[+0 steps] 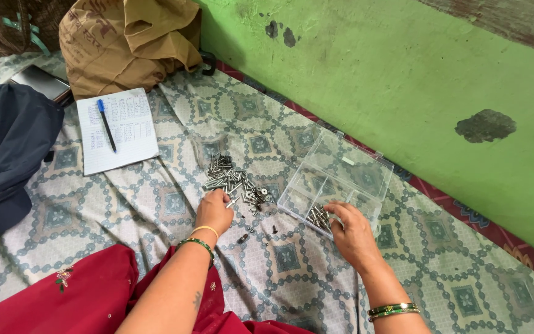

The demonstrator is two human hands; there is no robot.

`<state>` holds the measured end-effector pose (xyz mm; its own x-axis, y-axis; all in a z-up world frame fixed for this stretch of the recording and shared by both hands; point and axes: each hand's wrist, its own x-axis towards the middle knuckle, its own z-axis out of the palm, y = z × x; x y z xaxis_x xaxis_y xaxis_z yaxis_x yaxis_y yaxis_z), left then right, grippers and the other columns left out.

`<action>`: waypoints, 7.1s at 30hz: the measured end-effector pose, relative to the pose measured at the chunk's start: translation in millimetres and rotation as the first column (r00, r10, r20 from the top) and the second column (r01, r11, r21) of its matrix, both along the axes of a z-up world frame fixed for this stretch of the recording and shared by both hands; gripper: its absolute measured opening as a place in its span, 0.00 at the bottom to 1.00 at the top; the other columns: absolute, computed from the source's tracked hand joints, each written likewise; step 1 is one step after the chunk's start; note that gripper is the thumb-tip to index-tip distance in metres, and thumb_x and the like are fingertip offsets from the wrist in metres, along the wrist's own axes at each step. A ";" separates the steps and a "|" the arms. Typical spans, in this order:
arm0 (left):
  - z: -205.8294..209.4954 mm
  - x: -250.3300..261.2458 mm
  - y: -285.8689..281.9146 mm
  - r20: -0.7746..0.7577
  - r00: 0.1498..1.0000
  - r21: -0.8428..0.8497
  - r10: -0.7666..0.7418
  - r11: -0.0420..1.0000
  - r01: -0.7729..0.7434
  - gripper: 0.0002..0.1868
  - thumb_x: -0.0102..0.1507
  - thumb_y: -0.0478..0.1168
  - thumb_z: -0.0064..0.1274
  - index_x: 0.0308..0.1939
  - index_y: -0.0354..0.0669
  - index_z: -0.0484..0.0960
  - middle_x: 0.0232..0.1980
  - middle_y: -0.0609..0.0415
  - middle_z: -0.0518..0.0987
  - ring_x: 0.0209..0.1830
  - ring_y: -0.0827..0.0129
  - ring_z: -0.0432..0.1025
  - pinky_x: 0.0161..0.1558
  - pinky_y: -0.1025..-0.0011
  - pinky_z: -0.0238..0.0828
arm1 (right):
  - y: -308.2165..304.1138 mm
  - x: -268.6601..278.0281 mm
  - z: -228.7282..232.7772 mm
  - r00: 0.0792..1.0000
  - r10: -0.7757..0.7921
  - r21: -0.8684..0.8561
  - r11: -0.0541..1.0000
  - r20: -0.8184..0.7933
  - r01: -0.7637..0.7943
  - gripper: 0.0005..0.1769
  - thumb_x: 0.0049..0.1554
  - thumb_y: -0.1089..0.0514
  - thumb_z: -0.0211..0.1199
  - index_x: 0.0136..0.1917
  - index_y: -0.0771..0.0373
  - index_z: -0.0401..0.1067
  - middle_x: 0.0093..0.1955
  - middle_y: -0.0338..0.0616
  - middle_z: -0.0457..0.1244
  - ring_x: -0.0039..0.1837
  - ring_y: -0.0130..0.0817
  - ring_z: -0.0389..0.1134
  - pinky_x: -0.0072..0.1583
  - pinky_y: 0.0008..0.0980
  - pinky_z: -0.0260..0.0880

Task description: The person sits on a bed and assembles small metal hardware components by hand. They pick up screws and nuts, thread them together, and place the assembled pieces into a clear plastic compartment box.

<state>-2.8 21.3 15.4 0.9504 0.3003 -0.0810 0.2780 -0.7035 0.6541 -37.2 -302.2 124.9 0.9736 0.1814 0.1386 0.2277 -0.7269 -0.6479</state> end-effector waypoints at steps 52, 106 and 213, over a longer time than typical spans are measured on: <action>284.6 -98.6 -86.8 -0.487 0.821 0.487 -0.298 0.687 0.539 0.18 0.58 0.33 0.60 0.53 0.40 0.85 0.58 0.42 0.81 0.56 0.49 0.78 0.55 0.55 0.77 | -55.0 -128.2 81.2 0.985 0.049 0.917 0.375 -0.166 0.136 0.09 0.55 0.67 0.65 0.51 0.69 0.77 0.44 0.44 0.71 0.43 0.31 0.72 0.48 0.31 0.75; 134.6 -224.6 -140.3 -0.557 0.596 0.204 -0.578 0.600 0.773 0.38 0.66 0.71 0.48 0.67 0.50 0.77 0.71 0.51 0.73 0.71 0.58 0.68 0.66 0.58 0.67 | 39.7 -196.0 249.5 0.988 -0.137 0.773 0.618 -0.074 0.143 0.06 0.56 0.67 0.65 0.49 0.69 0.78 0.44 0.46 0.72 0.45 0.31 0.74 0.52 0.30 0.78; 272.5 -51.2 -127.0 0.347 0.756 -0.810 -0.554 0.229 0.540 0.05 0.62 0.32 0.58 0.40 0.32 0.83 0.36 0.52 0.85 0.33 0.75 0.80 0.36 0.77 0.80 | 2.4 -67.1 152.2 0.989 -0.094 0.848 0.508 -0.116 0.148 0.09 0.58 0.66 0.67 0.51 0.73 0.77 0.44 0.47 0.71 0.46 0.29 0.71 0.51 0.29 0.75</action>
<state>-53.9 -105.8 287.9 0.8511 -0.5228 0.0487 0.0718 0.2078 0.9755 -104.3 -299.8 277.1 0.9866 -0.1181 0.1122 0.1308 0.1636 -0.9778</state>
